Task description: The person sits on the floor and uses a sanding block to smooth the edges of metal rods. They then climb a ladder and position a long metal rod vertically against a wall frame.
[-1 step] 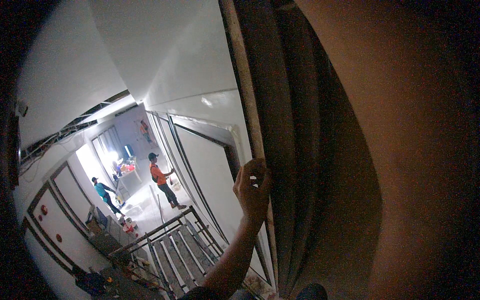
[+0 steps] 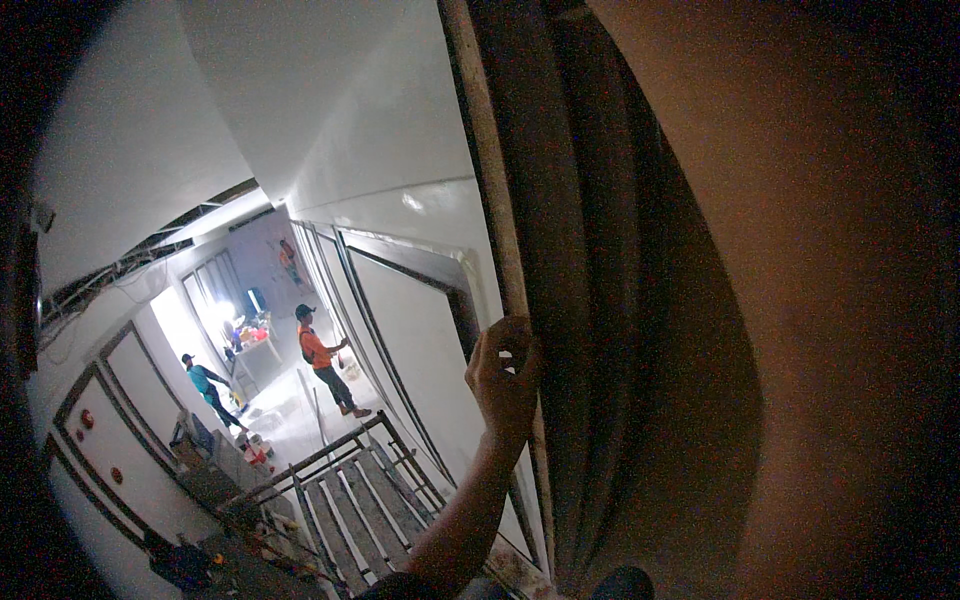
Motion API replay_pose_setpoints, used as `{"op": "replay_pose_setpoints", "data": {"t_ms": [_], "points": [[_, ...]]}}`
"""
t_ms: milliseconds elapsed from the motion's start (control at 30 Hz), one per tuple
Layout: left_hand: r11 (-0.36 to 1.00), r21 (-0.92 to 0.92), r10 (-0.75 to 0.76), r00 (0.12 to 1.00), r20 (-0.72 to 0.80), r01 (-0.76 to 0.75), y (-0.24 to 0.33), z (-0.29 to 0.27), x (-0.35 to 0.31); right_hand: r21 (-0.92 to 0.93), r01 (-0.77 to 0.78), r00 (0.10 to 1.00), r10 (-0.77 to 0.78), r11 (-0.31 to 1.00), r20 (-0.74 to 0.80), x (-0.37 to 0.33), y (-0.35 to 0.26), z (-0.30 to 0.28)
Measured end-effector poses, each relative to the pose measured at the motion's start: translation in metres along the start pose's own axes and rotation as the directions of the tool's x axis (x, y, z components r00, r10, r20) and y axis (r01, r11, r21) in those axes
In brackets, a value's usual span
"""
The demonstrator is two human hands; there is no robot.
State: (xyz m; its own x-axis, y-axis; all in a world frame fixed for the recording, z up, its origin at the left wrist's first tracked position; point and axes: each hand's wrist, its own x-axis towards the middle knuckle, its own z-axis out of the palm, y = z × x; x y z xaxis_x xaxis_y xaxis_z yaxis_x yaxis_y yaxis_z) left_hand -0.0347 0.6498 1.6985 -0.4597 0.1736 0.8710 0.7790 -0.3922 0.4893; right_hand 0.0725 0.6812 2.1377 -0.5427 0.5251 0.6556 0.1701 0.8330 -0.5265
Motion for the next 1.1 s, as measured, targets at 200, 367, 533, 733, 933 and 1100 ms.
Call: {"op": "replay_pose_setpoints", "data": {"t_ms": [200, 367, 533, 733, 933, 1100], "points": [[0.995, 0.096, 0.033, 0.999, 0.017, -0.034, 0.003, -0.011, 0.011, 0.026, 0.067, 0.997, -0.068, 0.997, 0.030, 0.001, 0.001, 0.005], [0.945, 0.027, 0.325, 0.929, -0.178, -0.325, 0.077, 0.024, 0.125, -0.318, 0.186, 0.934, -0.268, 0.930, -0.238, 0.005, 0.028, -0.019], [0.801, 0.172, 0.598, 0.745, -0.296, -0.574, 0.085, 0.020, 0.260, -0.434, 0.319, 0.552, -0.537, 0.843, -0.638, -0.079, 0.092, 0.085], [0.746, 0.482, 0.587, 0.796, -0.148, -0.460, 0.141, 0.027, 0.305, -0.684, 0.429, 0.305, -0.808, 0.590, -0.505, -0.113, 0.120, 0.087], [0.653, 0.520, 0.667, 0.744, -0.049, -0.551, 0.151, 0.025, 0.319, -0.784, 0.343, 0.309, -0.850, 0.517, -0.425, -0.103, 0.131, 0.094], [0.664, 0.604, 0.556, 0.831, -0.004, -0.441, 0.157, 0.029, 0.353, -0.855, 0.235, 0.312, -0.869, 0.463, -0.385, -0.091, 0.139, 0.098]]}}
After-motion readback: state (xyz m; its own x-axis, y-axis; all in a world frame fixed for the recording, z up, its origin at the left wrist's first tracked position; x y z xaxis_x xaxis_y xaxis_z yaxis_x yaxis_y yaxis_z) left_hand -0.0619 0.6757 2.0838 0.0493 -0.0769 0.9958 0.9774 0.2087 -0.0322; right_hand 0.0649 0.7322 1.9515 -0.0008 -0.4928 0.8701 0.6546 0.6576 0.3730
